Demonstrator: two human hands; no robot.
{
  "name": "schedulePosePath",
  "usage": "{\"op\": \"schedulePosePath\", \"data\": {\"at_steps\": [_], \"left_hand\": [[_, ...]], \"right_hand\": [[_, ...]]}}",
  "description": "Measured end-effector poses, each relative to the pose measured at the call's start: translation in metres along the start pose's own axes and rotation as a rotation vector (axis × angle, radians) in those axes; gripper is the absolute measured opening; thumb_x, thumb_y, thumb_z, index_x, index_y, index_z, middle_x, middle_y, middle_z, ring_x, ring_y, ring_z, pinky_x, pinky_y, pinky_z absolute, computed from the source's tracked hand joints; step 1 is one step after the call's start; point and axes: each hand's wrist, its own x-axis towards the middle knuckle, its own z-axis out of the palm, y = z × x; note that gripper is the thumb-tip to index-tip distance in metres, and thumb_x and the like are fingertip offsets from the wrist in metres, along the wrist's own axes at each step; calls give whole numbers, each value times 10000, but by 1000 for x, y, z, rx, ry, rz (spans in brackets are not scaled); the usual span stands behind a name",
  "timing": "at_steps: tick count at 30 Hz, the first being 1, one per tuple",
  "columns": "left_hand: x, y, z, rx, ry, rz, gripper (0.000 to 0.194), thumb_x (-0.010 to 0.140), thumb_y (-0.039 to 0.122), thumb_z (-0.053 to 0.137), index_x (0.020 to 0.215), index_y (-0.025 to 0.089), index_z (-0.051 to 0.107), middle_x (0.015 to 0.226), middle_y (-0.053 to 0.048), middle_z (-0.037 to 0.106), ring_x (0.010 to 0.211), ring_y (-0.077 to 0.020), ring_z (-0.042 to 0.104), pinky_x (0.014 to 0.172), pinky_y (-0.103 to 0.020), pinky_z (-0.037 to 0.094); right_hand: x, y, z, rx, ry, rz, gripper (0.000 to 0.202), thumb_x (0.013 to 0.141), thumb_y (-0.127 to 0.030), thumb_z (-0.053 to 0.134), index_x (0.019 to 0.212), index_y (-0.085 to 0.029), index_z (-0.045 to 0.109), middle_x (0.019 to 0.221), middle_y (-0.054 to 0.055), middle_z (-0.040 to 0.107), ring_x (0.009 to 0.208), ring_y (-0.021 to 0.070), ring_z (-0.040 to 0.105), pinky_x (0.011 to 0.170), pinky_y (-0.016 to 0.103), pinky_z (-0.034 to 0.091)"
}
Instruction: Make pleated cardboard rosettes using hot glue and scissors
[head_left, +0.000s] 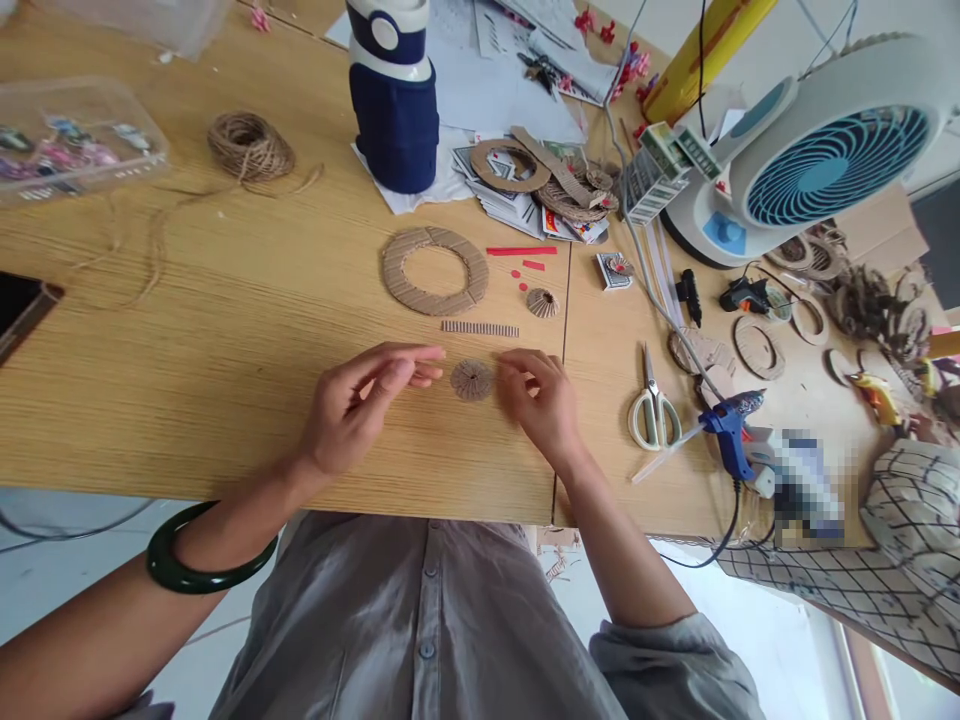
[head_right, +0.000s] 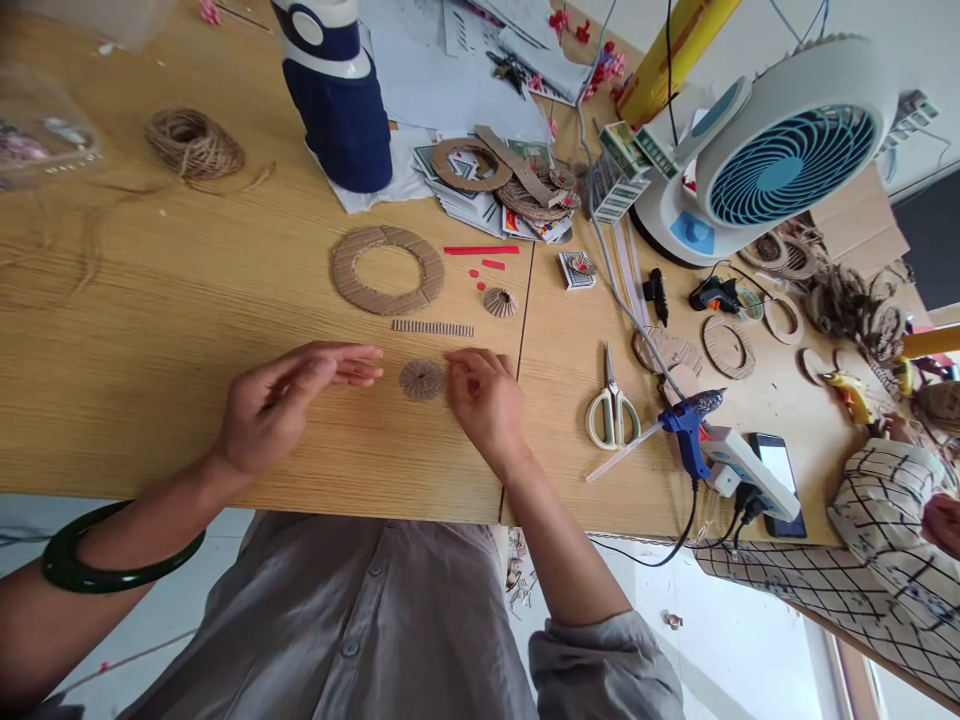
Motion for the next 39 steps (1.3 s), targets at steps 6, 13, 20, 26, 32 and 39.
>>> {"op": "schedulePosePath", "data": {"at_steps": [6,13,20,26,32,39], "left_hand": [[-19,1,-5,177,-73,-38,293,1021,387,570,1223,248,731,1193,-67,745,1006,-213,739,902,-371,628],[-24,1,-4,215,-36,-85,315,999,420,604,1210,232,743,1226,-84,738,1049,-228,732,919,-379,636],[-16,10,10,8,15,-324,370,949,451,670,1226,213,729,1333,-84,714,1212,-256,682,1106,-411,539],[-10,13,28,-215,-68,-585,419,815,527,801,1049,182,769,1095,-72,788,928,-227,749,902,-354,609],[-11,17,37,-178,-12,-529,313,789,503,818,850,200,766,877,-26,788,794,-189,728,771,-283,594],[-13,30,34,-93,-29,-473,257,846,452,776,835,196,753,832,-7,759,790,-159,694,744,-236,545]], "right_hand": [[17,-14,7,-282,-162,-204,274,910,-230,684,1177,-220,744,1254,67,728,1110,267,602,950,416,568],[12,-21,6,-269,-239,-162,230,806,-151,771,1016,-194,688,1250,85,708,1118,275,594,895,405,561],[1,-14,7,375,-234,285,207,773,-187,740,895,-225,578,791,-19,636,703,139,580,680,302,490],[-6,-21,5,958,-109,484,467,626,-404,930,917,-233,607,825,-19,683,759,127,644,704,262,536],[-23,-37,-1,1005,-185,497,384,740,-462,869,956,-220,664,891,2,701,815,129,668,721,250,585],[-38,-40,-5,898,-266,508,380,750,-554,836,786,-194,721,791,14,694,736,146,662,611,263,618]]}}
